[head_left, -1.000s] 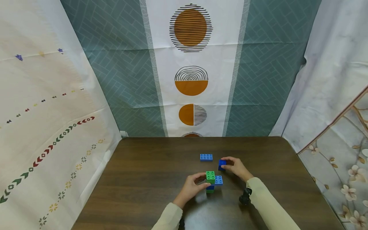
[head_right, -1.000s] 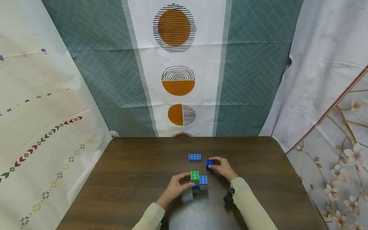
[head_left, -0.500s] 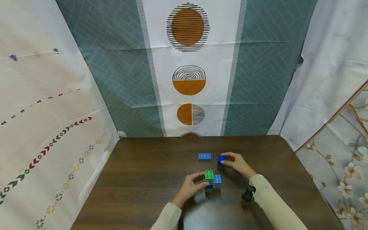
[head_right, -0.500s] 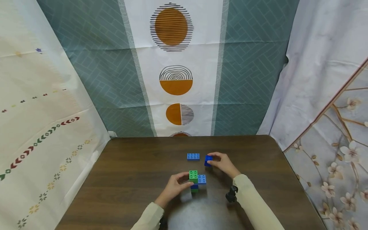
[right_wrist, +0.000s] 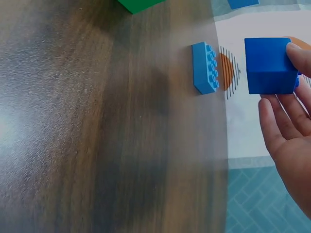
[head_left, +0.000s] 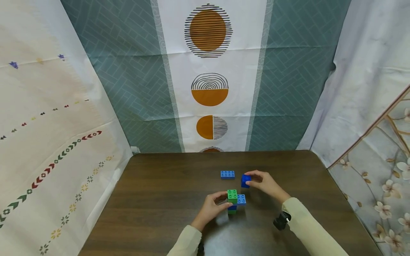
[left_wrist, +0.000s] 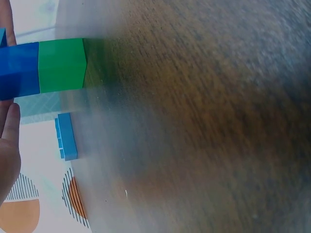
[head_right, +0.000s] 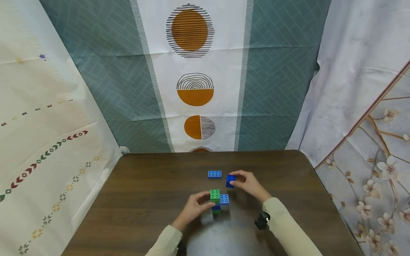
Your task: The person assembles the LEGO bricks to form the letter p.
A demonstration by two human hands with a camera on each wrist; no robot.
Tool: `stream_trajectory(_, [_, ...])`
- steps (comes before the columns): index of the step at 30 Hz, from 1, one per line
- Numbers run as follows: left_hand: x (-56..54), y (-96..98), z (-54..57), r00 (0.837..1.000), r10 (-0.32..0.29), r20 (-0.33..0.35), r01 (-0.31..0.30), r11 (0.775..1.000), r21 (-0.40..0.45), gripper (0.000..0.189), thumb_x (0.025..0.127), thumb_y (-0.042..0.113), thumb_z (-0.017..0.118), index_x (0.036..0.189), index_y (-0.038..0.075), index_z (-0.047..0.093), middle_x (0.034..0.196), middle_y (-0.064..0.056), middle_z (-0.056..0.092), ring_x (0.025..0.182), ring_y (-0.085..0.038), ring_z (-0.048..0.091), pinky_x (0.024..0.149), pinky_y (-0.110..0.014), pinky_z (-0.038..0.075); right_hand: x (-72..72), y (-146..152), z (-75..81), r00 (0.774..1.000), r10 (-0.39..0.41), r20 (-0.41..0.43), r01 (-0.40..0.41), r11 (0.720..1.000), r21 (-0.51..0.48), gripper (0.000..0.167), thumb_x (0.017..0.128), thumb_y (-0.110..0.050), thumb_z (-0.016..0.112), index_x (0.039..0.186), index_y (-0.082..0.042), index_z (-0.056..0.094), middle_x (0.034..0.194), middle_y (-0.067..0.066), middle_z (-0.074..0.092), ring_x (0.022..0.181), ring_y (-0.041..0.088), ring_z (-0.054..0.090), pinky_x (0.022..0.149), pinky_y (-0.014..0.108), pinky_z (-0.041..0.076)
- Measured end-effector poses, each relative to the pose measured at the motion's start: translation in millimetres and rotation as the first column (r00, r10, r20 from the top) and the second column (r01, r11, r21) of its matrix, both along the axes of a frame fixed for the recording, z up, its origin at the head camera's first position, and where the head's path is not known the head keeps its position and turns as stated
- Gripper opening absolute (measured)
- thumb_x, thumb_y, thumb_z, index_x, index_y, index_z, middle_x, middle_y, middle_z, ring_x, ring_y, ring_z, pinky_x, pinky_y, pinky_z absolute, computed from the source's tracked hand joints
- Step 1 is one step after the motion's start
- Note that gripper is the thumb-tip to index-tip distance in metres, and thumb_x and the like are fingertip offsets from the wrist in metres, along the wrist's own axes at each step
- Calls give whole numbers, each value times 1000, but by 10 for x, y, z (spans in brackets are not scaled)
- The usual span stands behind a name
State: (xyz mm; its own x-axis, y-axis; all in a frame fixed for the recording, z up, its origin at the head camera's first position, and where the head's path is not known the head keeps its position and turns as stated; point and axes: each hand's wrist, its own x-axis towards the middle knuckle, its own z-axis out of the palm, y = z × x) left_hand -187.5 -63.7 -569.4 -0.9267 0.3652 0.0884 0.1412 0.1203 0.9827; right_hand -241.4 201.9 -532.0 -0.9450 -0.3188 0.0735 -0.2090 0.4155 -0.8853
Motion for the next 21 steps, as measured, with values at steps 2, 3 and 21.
stream_trajectory(2, [2, 0, 5, 1000, 1, 3, -1, 1000, -3, 37, 85, 17, 75, 120, 8, 66, 115, -7, 68, 107, -19, 63, 94, -40, 50, 36, 10, 23, 1000, -1, 4, 1, 1000, 4, 36, 88, -26, 71, 121, -11, 64, 117, 11, 64, 102, 25, 63, 92, 43, 52])
stream_trajectory(3, [1, 0, 3, 1000, 1, 5, -1, 1000, -3, 37, 85, 16, 74, 120, 8, 66, 115, -7, 68, 108, -19, 63, 94, -40, 51, 54, 14, 34, 1000, 0, 8, 0, 1000, 2, 36, 88, -26, 71, 120, -12, 64, 117, 10, 64, 101, 25, 63, 92, 43, 52])
stream_trajectory(21, [15, 2, 43, 999, 18, 28, -17, 1000, -25, 38, 84, 17, 75, 121, 9, 66, 116, -6, 68, 108, -21, 63, 94, -39, 51, 332, 18, 225, 996, 82, -21, -82, 997, 2, 35, 90, -21, 70, 122, -10, 62, 118, 11, 63, 101, 26, 63, 87, 28, 53])
